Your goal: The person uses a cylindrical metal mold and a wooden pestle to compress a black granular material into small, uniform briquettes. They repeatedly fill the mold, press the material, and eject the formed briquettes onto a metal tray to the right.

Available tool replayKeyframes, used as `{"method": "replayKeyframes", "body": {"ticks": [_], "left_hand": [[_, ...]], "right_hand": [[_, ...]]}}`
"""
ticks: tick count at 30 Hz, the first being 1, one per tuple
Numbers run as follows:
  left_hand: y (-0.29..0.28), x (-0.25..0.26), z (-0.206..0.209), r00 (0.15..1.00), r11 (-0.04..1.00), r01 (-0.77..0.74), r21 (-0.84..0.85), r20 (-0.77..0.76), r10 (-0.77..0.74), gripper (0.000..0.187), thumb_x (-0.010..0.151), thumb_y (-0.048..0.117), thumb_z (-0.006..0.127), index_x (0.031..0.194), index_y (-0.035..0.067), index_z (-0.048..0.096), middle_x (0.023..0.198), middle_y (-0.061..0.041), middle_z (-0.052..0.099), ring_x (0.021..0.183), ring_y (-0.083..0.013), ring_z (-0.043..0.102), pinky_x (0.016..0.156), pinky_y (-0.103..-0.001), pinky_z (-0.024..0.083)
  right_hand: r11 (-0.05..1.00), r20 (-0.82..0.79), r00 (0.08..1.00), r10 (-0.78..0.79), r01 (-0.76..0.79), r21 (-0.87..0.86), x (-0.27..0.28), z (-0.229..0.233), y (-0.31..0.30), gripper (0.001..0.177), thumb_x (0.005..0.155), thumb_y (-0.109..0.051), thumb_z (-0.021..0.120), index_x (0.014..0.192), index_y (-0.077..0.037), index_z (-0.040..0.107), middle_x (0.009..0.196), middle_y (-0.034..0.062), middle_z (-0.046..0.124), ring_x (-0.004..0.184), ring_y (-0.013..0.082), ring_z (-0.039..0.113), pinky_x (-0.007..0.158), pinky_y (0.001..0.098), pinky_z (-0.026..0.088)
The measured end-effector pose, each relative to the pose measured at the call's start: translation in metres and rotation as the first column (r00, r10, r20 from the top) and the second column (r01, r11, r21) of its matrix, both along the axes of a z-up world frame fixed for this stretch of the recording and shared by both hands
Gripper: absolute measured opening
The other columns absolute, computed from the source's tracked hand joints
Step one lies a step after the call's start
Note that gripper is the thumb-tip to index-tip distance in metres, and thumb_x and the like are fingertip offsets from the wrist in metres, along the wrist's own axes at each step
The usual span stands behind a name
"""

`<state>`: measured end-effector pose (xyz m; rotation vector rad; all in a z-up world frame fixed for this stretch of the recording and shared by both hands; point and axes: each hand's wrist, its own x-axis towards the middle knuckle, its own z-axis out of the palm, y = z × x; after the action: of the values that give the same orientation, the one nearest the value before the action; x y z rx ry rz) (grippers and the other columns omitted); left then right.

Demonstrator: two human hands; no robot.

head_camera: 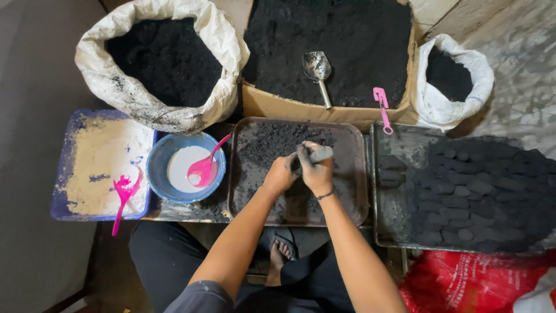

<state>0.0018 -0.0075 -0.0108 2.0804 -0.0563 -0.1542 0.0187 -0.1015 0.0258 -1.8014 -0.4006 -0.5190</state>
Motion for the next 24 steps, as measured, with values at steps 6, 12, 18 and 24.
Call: {"method": "replayKeyframes", "body": {"ticks": [6, 12, 18, 24], "left_hand": [[0.000, 0.000, 0.012, 0.999, 0.999, 0.030, 0.016, -0.036, -0.029, 0.039, 0.072, 0.007, 0.058, 0.111, 0.003, 0.057, 0.083, -0.022, 0.064, 0.083, -0.0389, 0.062, 0.068, -0.045, 0.053], [-0.006, 0.003, -0.018, 1.000, 1.000, 0.019, 0.008, -0.017, -0.019, 0.039, 0.074, 0.008, 0.058, 0.112, 0.005, 0.056, 0.086, -0.021, 0.064, 0.085, -0.0374, 0.061, 0.070, -0.046, 0.052], [-0.007, 0.005, -0.012, 0.996, 0.997, -0.017, -0.076, -0.084, 0.011, 0.035, 0.071, 0.006, 0.058, 0.105, 0.002, 0.060, 0.085, -0.021, 0.064, 0.087, -0.0361, 0.061, 0.071, -0.044, 0.052], [-0.005, 0.005, -0.010, 0.999, 0.999, 0.000, -0.050, -0.054, -0.003, 0.034, 0.071, 0.005, 0.060, 0.104, -0.001, 0.060, 0.083, -0.023, 0.064, 0.083, -0.0391, 0.061, 0.067, -0.044, 0.052]], "right_hand": [[0.995, -0.307, 0.951, -0.040, 0.064, 0.070, 0.002, -0.018, -0.020, 0.024, 0.085, -0.010, 0.056, 0.065, 0.002, 0.055, 0.048, 0.0103, 0.053, 0.055, 0.0154, 0.059, 0.051, 0.0251, 0.046], [0.981, -0.212, 0.977, -0.009, 0.050, 0.188, 0.006, -0.027, -0.012, 0.032, 0.083, -0.009, 0.058, 0.054, -0.005, 0.046, 0.041, 0.0071, 0.051, 0.043, 0.0133, 0.057, 0.044, 0.0208, 0.046], [0.981, -0.152, 0.988, 0.017, 0.012, 0.191, 0.016, -0.019, -0.006, 0.039, 0.084, -0.010, 0.055, 0.047, -0.008, 0.043, 0.038, 0.0061, 0.048, 0.038, 0.0127, 0.049, 0.043, 0.0184, 0.040], [0.987, -0.136, 0.991, 0.001, 0.021, 0.161, 0.016, -0.020, -0.006, 0.039, 0.082, -0.012, 0.056, 0.047, -0.010, 0.041, 0.039, 0.0046, 0.048, 0.039, 0.0136, 0.049, 0.045, 0.0189, 0.039]]}}
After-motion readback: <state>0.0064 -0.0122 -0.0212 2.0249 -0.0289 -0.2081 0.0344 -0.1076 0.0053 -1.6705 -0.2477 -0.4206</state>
